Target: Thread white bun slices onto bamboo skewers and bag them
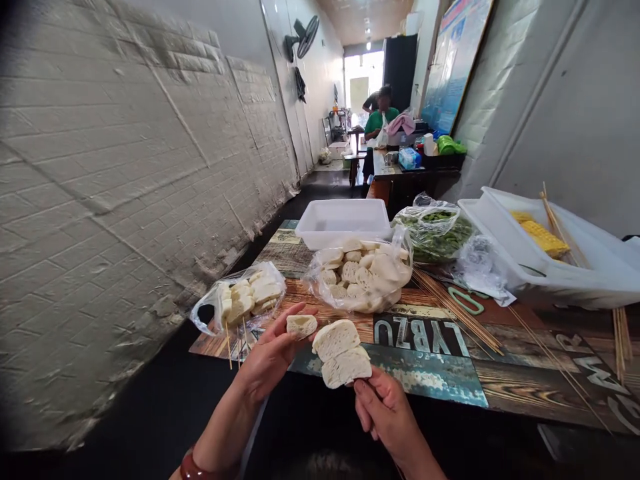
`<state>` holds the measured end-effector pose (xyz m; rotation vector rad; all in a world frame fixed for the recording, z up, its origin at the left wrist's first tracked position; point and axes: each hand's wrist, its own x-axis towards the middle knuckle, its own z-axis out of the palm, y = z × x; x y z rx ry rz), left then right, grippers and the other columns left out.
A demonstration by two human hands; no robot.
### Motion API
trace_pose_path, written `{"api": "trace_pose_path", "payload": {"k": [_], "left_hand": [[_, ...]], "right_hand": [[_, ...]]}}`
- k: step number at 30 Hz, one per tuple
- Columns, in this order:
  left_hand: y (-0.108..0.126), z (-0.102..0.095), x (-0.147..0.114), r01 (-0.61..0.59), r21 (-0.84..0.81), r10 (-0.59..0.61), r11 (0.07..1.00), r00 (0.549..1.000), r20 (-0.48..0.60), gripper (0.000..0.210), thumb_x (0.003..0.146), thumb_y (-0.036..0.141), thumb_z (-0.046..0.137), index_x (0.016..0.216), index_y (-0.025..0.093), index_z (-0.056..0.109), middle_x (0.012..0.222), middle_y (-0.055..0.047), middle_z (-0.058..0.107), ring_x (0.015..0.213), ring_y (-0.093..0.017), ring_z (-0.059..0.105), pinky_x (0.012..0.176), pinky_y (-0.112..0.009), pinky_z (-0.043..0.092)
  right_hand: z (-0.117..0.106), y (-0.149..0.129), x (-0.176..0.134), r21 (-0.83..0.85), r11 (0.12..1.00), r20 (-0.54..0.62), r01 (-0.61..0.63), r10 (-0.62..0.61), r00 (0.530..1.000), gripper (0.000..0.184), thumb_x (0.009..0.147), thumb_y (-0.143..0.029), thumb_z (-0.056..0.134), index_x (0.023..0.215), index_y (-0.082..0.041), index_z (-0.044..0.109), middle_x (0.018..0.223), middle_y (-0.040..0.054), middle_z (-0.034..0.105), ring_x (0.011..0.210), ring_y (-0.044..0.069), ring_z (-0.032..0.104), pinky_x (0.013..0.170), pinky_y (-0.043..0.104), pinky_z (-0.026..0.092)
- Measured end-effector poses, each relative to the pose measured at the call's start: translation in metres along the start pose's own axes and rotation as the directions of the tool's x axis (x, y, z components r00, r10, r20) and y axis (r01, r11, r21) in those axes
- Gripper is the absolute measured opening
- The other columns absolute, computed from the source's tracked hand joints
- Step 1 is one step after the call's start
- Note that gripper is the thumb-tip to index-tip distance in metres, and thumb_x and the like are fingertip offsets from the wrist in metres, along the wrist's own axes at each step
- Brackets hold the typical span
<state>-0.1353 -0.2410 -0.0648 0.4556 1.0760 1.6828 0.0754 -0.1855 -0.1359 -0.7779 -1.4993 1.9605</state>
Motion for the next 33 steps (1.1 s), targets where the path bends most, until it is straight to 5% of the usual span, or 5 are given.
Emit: {"api": "trace_pose_path", "payload": {"k": [5,10,20,28,33], "left_hand": [[0.000,-0.006,-0.005,-0.019,0.073,0.016,0.997,0.999,0.044,0.055,0.075,0.035,0.078,0.124,0.019,0.059,0.102,-0.009,0.072,0.087,-0.019,0.067,0.077,-0.030,0.051],[-0.004,-0.016,-0.004,-0.065,0.064,0.064,0.996,0.998,0.009,0.044,0.068,0.054,0.078,0.081,0.013,0.067,0.070,-0.003,0.065,0.060,-0.010,0.056,0.059,-0.021,0.044],[0.005,-0.012,-0.012,-0.125,0.055,0.128,0.991,0.990,-0.054,0.039,0.066,0.034,0.085,0.094,0.015,0.066,0.082,-0.004,0.069,0.067,-0.013,0.062,0.055,-0.019,0.042],[0.007,-0.014,-0.015,-0.016,-0.187,0.021,0.982,0.999,0.025,0.031,0.071,0.031,0.080,0.095,0.014,0.071,0.093,-0.009,0.071,0.085,-0.019,0.066,0.081,-0.032,0.052],[0.002,-0.020,-0.013,-0.133,-0.001,0.132,0.991,0.989,-0.060,0.025,0.067,0.026,0.084,0.087,0.014,0.075,0.091,-0.006,0.072,0.080,-0.013,0.062,0.076,-0.022,0.048]], "right_hand": [[0.012,-0.007,-0.007,-0.021,1.000,0.035,-0.009,0.010,0.999,0.045,0.088,-0.061,0.056,0.085,-0.016,0.061,0.038,-0.0111,0.040,0.031,0.004,0.020,0.036,0.019,0.015],[0.022,-0.010,-0.010,-0.024,0.999,0.076,-0.044,0.045,0.996,0.047,0.088,-0.062,0.055,0.088,-0.015,0.062,0.039,-0.0106,0.042,0.032,0.003,0.020,0.034,0.017,0.015],[0.028,-0.001,-0.018,-0.046,0.998,0.100,-0.038,0.042,0.994,0.040,0.091,-0.056,0.056,0.085,-0.016,0.062,0.039,-0.0090,0.043,0.032,0.004,0.022,0.035,0.017,0.016],[0.032,0.002,-0.018,-0.050,0.998,0.066,-0.043,0.046,0.997,0.039,0.091,-0.055,0.057,0.085,-0.017,0.061,0.040,-0.0092,0.044,0.033,0.004,0.023,0.036,0.018,0.017],[0.033,-0.002,-0.018,-0.081,0.996,0.059,-0.041,0.046,0.997,0.042,0.090,-0.057,0.057,0.084,-0.016,0.062,0.039,-0.0093,0.043,0.032,0.004,0.022,0.035,0.018,0.016]]}}
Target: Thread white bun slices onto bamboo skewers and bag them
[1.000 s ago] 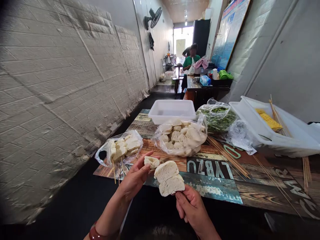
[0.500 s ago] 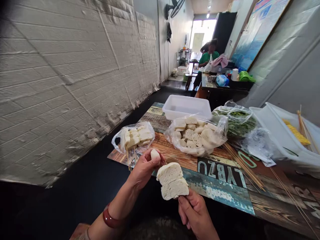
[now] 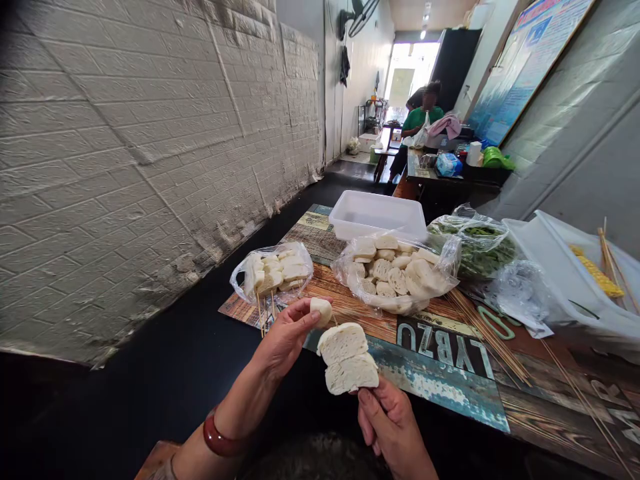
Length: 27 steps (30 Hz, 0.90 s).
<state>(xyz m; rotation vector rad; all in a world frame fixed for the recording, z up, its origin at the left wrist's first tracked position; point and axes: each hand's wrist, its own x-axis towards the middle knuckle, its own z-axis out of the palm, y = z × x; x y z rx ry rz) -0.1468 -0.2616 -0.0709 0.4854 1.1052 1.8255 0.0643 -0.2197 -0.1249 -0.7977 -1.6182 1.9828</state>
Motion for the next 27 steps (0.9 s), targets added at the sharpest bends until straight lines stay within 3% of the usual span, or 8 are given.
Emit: {"api": "trace_pose_path", "payload": {"k": [3,7,10,14,18,22,27], "left_hand": [[-0.001,-0.003,0.001,-0.055,0.081,0.058,0.995,0.997,-0.041,0.024,0.066,0.025,0.085,0.085,0.014,0.074,0.082,-0.002,0.071,0.073,-0.009,0.059,0.068,-0.017,0.045],[0.003,0.000,0.001,-0.015,-0.063,0.012,0.998,0.999,-0.033,0.028,0.065,0.028,0.085,0.083,0.015,0.068,0.079,-0.001,0.068,0.067,-0.010,0.061,0.060,-0.020,0.048],[0.006,0.004,0.000,0.020,-0.158,-0.024,0.987,0.999,-0.025,0.035,0.063,0.026,0.086,0.086,0.017,0.061,0.083,-0.002,0.068,0.072,-0.016,0.066,0.065,-0.029,0.056],[0.008,0.007,0.000,0.056,-0.217,-0.068,0.974,0.996,-0.049,0.052,0.061,0.022,0.086,0.104,0.019,0.059,0.089,-0.003,0.069,0.078,-0.020,0.070,0.071,-0.035,0.059],[0.012,0.011,-0.004,0.088,-0.223,-0.098,0.971,0.995,-0.034,0.039,0.065,0.024,0.084,0.095,0.015,0.060,0.087,-0.005,0.071,0.076,-0.018,0.069,0.075,-0.034,0.058],[0.016,0.017,-0.011,0.115,-0.254,-0.120,0.960,0.993,-0.004,0.030,0.069,0.022,0.081,0.089,0.016,0.059,0.086,-0.006,0.072,0.076,-0.018,0.069,0.078,-0.034,0.056],[0.017,0.021,-0.016,0.108,-0.278,-0.114,0.954,0.994,-0.003,0.047,0.068,0.020,0.080,0.112,0.019,0.060,0.092,-0.005,0.074,0.077,-0.017,0.070,0.073,-0.028,0.054]], "right_hand": [[0.000,-0.003,-0.001,-0.007,1.000,0.006,0.005,-0.005,1.000,0.043,0.090,-0.058,0.057,0.085,-0.016,0.062,0.039,-0.0093,0.043,0.032,0.004,0.022,0.035,0.018,0.016],[0.001,-0.005,-0.003,-0.007,1.000,0.012,-0.016,0.016,1.000,0.044,0.090,-0.059,0.056,0.090,-0.015,0.063,0.040,-0.0097,0.042,0.033,0.004,0.021,0.034,0.018,0.015],[0.003,-0.004,-0.004,0.000,1.000,0.040,-0.028,0.028,0.999,0.044,0.091,-0.059,0.054,0.091,-0.015,0.063,0.041,-0.0099,0.042,0.033,0.004,0.021,0.035,0.018,0.016],[0.006,-0.003,-0.005,-0.030,0.999,0.097,-0.026,0.029,0.995,0.046,0.092,-0.059,0.051,0.093,-0.015,0.064,0.042,-0.0097,0.042,0.034,0.004,0.021,0.036,0.018,0.018],[0.011,-0.002,-0.005,-0.080,0.996,0.122,-0.028,0.037,0.992,0.049,0.092,-0.062,0.049,0.094,-0.015,0.064,0.042,-0.0097,0.042,0.034,0.004,0.024,0.037,0.018,0.020],[0.013,-0.003,-0.004,-0.101,0.992,0.077,-0.070,0.078,0.994,0.053,0.088,-0.065,0.051,0.096,-0.014,0.064,0.041,-0.0093,0.043,0.033,0.005,0.025,0.035,0.018,0.021],[0.014,-0.007,-0.003,-0.088,0.994,0.002,-0.067,0.068,0.998,0.052,0.087,-0.066,0.052,0.092,-0.015,0.065,0.041,-0.0089,0.044,0.032,0.006,0.026,0.035,0.018,0.021]]}}
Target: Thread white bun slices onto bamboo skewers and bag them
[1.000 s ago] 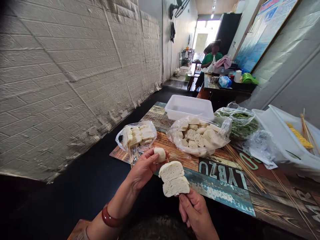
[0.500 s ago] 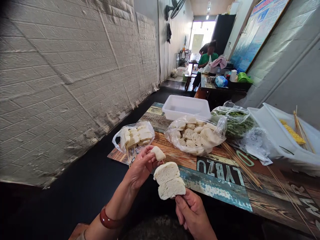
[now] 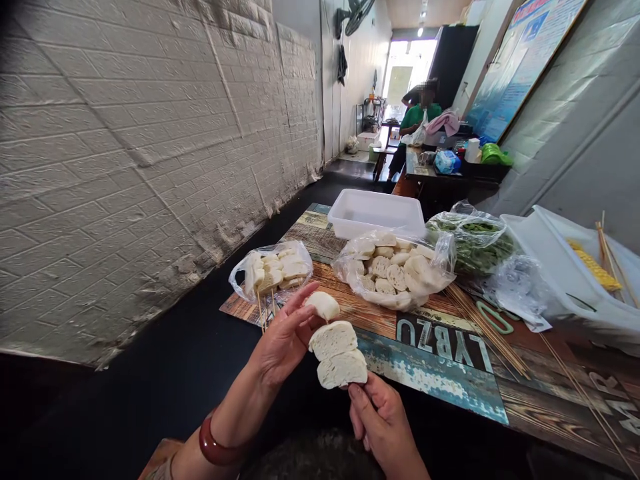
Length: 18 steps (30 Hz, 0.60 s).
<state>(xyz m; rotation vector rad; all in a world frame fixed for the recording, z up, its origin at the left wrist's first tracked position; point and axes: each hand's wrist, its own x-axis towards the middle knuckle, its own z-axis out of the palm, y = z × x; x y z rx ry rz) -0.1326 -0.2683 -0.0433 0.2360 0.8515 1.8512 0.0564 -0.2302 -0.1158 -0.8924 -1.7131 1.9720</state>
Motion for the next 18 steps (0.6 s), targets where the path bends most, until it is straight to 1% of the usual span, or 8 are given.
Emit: {"api": "trace_pose_path", "payload": {"k": [1,3,5,7,10,13,15,18], "left_hand": [[0.000,0.000,0.000,0.010,0.012,-0.010,1.000,1.000,0.007,0.047,0.069,0.022,0.080,0.112,0.018,0.061,0.092,-0.006,0.074,0.076,-0.017,0.070,0.073,-0.028,0.054],[-0.001,-0.002,0.001,0.017,0.043,-0.017,0.999,1.000,0.008,0.039,0.069,0.026,0.081,0.102,0.016,0.062,0.089,-0.007,0.074,0.073,-0.018,0.070,0.072,-0.029,0.054],[-0.002,-0.004,0.003,0.001,0.070,-0.001,0.998,1.000,-0.002,0.036,0.067,0.027,0.083,0.092,0.016,0.060,0.085,-0.006,0.074,0.071,-0.018,0.071,0.070,-0.029,0.054],[-0.002,-0.004,0.004,-0.008,0.075,0.009,0.997,1.000,-0.017,0.037,0.066,0.025,0.084,0.088,0.016,0.056,0.083,-0.006,0.074,0.071,-0.018,0.071,0.070,-0.029,0.055],[-0.002,-0.004,0.006,-0.027,0.049,0.029,0.998,0.998,-0.049,0.037,0.068,0.025,0.082,0.091,0.017,0.055,0.085,-0.006,0.074,0.076,-0.020,0.072,0.074,-0.032,0.056],[-0.001,-0.002,0.006,-0.051,0.038,0.054,0.998,0.995,-0.084,0.040,0.071,0.024,0.080,0.103,0.015,0.057,0.090,-0.008,0.074,0.081,-0.022,0.073,0.079,-0.034,0.057],[0.000,-0.002,0.005,-0.049,0.035,0.052,0.998,0.994,-0.097,0.042,0.072,0.024,0.080,0.107,0.013,0.059,0.092,-0.010,0.075,0.081,-0.022,0.073,0.080,-0.034,0.057],[-0.001,-0.001,0.005,-0.042,0.023,0.044,0.999,0.994,-0.103,0.038,0.071,0.025,0.081,0.102,0.012,0.061,0.091,-0.011,0.075,0.080,-0.022,0.073,0.079,-0.033,0.057]], "right_hand": [[0.000,-0.001,0.000,0.000,1.000,-0.010,0.004,-0.004,1.000,0.052,0.087,-0.065,0.053,0.091,-0.015,0.065,0.040,-0.0089,0.044,0.032,0.006,0.026,0.035,0.018,0.021],[0.000,-0.004,0.000,0.000,1.000,-0.028,0.012,-0.012,1.000,0.051,0.088,-0.065,0.053,0.090,-0.015,0.065,0.040,-0.0089,0.043,0.032,0.005,0.026,0.035,0.019,0.020],[0.000,-0.006,-0.001,0.003,1.000,-0.043,0.019,-0.019,0.999,0.050,0.087,-0.064,0.054,0.089,-0.015,0.065,0.040,-0.0088,0.044,0.032,0.005,0.025,0.036,0.019,0.020],[-0.001,-0.007,-0.002,0.003,1.000,-0.051,0.021,-0.021,0.998,0.049,0.087,-0.063,0.055,0.088,-0.015,0.065,0.040,-0.0088,0.044,0.032,0.005,0.025,0.036,0.019,0.020],[-0.001,-0.008,-0.005,-0.016,1.000,-0.021,0.027,-0.028,0.999,0.050,0.088,-0.063,0.053,0.089,-0.015,0.065,0.040,-0.0087,0.044,0.032,0.005,0.026,0.036,0.018,0.020],[0.000,-0.010,-0.007,-0.060,0.998,0.028,0.030,-0.028,0.999,0.051,0.089,-0.063,0.052,0.091,-0.015,0.066,0.041,-0.0077,0.045,0.033,0.005,0.028,0.036,0.018,0.022],[0.002,-0.011,-0.007,-0.079,0.997,0.015,0.021,-0.020,1.000,0.051,0.089,-0.063,0.052,0.092,-0.015,0.066,0.041,-0.0077,0.045,0.033,0.006,0.028,0.036,0.018,0.022],[0.005,-0.012,-0.006,-0.080,0.997,0.000,0.004,-0.004,1.000,0.051,0.088,-0.065,0.052,0.091,-0.015,0.066,0.041,-0.0081,0.044,0.032,0.006,0.028,0.035,0.018,0.023]]}}
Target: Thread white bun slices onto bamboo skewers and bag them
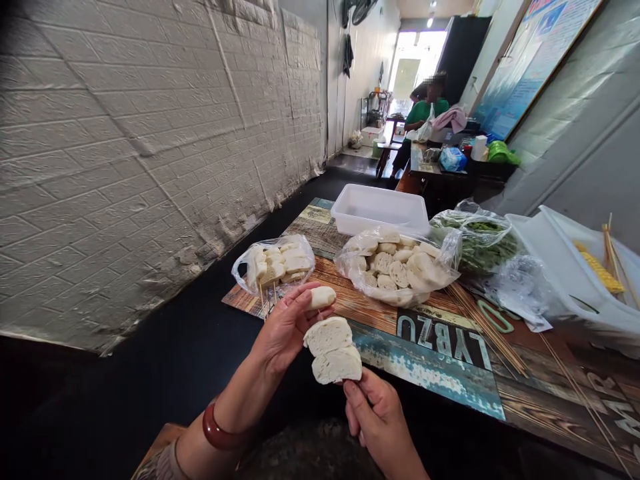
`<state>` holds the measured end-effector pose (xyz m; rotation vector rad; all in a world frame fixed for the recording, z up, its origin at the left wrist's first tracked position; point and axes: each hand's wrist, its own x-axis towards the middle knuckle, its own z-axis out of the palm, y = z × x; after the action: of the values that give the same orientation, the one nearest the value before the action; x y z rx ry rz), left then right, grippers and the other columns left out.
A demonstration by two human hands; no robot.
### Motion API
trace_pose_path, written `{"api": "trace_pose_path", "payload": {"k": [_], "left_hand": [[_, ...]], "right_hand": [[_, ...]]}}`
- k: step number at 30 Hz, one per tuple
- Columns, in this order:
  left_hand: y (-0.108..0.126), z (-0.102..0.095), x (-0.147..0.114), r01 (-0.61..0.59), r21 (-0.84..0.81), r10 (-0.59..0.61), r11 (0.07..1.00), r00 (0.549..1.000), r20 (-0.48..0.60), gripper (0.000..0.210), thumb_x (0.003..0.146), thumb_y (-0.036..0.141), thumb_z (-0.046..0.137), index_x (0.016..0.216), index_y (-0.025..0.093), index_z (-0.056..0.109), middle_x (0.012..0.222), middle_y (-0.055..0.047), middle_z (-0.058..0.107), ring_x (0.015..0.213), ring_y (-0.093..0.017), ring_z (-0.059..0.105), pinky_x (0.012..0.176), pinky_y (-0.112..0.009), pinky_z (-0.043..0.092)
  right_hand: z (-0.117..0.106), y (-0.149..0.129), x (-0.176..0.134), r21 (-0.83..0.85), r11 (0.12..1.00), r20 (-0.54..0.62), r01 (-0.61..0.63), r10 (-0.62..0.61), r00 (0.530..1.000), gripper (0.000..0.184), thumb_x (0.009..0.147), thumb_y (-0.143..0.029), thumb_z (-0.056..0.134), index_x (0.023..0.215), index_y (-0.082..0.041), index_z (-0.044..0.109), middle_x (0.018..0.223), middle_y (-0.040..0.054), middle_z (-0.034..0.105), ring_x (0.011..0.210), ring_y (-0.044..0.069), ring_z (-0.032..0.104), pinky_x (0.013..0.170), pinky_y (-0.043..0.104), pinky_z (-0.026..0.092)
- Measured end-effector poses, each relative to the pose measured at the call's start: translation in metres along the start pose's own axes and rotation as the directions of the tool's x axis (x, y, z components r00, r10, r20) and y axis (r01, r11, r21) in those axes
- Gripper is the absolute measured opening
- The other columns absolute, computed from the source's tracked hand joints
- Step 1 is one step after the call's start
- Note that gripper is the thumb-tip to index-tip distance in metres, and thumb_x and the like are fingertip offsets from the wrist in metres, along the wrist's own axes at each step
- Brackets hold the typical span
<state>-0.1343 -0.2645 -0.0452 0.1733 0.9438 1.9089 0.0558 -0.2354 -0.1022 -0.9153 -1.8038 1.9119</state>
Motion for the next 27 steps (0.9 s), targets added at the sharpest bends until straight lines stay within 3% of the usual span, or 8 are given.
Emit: {"api": "trace_pose_path", "payload": {"k": [19,27], "left_hand": [[-0.0034,0.0009,-0.0049,-0.049,0.002,0.049,0.999,0.999,-0.019,0.041,0.066,0.028,0.084,0.098,0.015,0.062,0.090,-0.007,0.075,0.078,-0.018,0.071,0.082,-0.033,0.055],[-0.0050,0.0007,-0.0079,-0.066,0.026,0.067,0.997,0.997,-0.026,0.044,0.064,0.030,0.085,0.099,0.017,0.062,0.090,-0.006,0.074,0.075,-0.017,0.070,0.075,-0.030,0.053]], "right_hand": [[0.0027,0.0035,0.0012,0.018,0.999,0.023,-0.032,0.031,0.999,0.054,0.088,-0.066,0.051,0.094,-0.015,0.065,0.041,-0.0085,0.045,0.032,0.005,0.027,0.035,0.018,0.022],[0.0060,0.0031,0.0025,0.025,0.999,-0.012,-0.040,0.040,0.999,0.052,0.087,-0.066,0.052,0.092,-0.015,0.064,0.041,-0.0087,0.045,0.032,0.006,0.028,0.035,0.018,0.022]]}}
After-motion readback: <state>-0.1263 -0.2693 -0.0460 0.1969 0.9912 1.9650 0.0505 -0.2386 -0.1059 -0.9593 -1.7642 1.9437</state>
